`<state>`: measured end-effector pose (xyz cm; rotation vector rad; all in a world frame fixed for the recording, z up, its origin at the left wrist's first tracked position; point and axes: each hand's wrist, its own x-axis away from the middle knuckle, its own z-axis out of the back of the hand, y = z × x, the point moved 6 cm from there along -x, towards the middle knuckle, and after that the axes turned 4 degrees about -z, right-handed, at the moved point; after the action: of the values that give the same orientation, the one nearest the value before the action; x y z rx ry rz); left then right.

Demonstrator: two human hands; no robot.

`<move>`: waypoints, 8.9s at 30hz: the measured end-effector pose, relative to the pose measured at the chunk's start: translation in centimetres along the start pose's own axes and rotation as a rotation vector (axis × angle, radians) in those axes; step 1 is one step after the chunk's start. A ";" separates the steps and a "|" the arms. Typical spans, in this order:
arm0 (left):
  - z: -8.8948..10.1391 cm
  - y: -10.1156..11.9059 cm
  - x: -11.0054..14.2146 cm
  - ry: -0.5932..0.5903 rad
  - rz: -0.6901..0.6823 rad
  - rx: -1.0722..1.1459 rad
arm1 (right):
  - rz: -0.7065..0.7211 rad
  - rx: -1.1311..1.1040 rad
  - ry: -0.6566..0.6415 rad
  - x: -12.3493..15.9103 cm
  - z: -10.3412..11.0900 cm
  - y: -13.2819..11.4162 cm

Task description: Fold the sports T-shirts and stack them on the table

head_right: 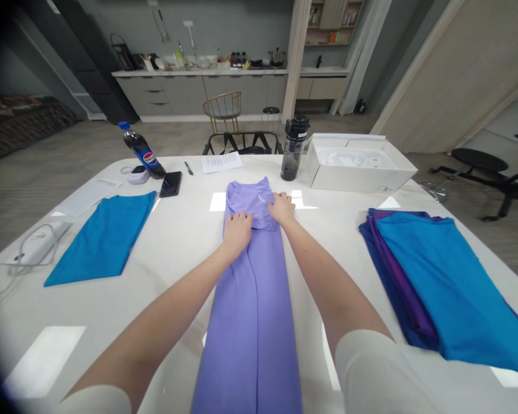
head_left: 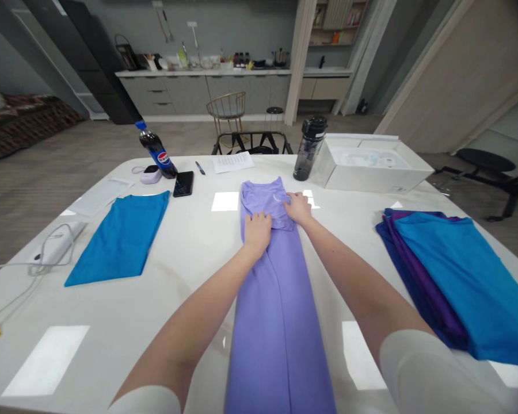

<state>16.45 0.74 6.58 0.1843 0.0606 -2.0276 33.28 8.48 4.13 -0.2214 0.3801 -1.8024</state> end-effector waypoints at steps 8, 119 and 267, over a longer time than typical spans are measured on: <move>-0.4 -0.6 0.2 -0.005 0.051 0.024 | 0.154 0.009 0.214 -1.9 0.7 -1.8; -1.5 -13.8 -8.1 0.359 0.277 0.914 | 0.107 -0.374 0.149 -2.8 1.6 0.5; 4.9 33.9 -10.0 0.000 0.098 1.229 | -0.382 0.111 0.488 15.0 34.6 35.5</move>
<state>50.57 -6.21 14.32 0.9177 -1.1797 -1.7074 73.22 -18.91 22.37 0.2483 0.6083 -2.2462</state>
